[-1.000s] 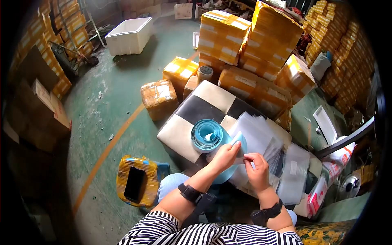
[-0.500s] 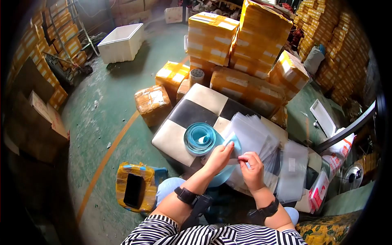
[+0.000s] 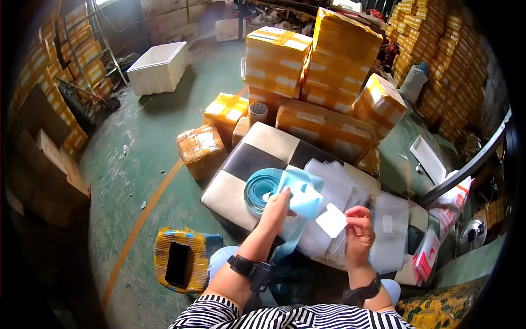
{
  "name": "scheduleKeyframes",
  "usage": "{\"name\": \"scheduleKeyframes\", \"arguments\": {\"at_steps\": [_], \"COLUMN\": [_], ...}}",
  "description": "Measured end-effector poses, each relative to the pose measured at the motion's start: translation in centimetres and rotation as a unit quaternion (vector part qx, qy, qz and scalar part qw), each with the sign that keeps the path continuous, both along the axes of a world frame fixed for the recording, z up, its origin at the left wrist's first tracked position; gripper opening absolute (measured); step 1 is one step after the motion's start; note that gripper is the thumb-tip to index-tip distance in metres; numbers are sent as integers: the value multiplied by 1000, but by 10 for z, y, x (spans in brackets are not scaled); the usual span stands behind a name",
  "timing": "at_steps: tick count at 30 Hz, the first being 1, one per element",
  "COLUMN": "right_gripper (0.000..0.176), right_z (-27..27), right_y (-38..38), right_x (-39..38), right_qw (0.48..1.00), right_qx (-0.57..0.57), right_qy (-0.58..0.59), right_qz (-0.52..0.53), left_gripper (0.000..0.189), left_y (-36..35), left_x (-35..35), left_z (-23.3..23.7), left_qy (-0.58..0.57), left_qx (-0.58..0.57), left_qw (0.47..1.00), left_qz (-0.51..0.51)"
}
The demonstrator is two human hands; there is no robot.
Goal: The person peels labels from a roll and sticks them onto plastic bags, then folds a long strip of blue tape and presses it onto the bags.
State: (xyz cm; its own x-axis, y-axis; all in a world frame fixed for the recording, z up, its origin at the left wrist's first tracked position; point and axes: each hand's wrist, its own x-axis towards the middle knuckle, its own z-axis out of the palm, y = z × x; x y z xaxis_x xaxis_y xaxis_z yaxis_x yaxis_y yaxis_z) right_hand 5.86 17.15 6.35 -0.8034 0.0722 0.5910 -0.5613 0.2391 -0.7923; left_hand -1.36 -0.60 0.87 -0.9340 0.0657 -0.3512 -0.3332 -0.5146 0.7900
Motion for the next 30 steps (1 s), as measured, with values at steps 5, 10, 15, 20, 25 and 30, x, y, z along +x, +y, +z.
{"name": "scheduleKeyframes", "arguments": {"at_steps": [5, 10, 15, 20, 25, 30], "right_gripper": [9, 8, 8, 12, 13, 11], "right_z": [5, -5, -12, -13, -5, -22], "right_y": [31, 59, 68, 61, 50, 72], "right_x": [1, 7, 4, -6, -15, -23], "right_qw": [996, 991, 985, 978, 980, 982], "right_qx": [-63, -42, -83, -94, -99, -103], "right_qy": [10, -41, -93, -113, -120, -127], "right_qz": [-55, -122, -117, -146, -122, -94], "left_gripper": [35, 38, 28, 26, 30, 30], "left_y": [-4, -4, 2, -4, -10, -11], "left_x": [-9, -7, -4, -2, 4, 8], "left_z": [-6, -15, -11, 1, 16, 18], "left_qy": [19, 160, 217, 199, 181, 191], "left_qx": [60, -166, -201, -206, -211, -229], "left_qw": [995, 972, 951, 941, 939, 925], "left_qz": [81, 42, -93, -181, -202, -237]}}
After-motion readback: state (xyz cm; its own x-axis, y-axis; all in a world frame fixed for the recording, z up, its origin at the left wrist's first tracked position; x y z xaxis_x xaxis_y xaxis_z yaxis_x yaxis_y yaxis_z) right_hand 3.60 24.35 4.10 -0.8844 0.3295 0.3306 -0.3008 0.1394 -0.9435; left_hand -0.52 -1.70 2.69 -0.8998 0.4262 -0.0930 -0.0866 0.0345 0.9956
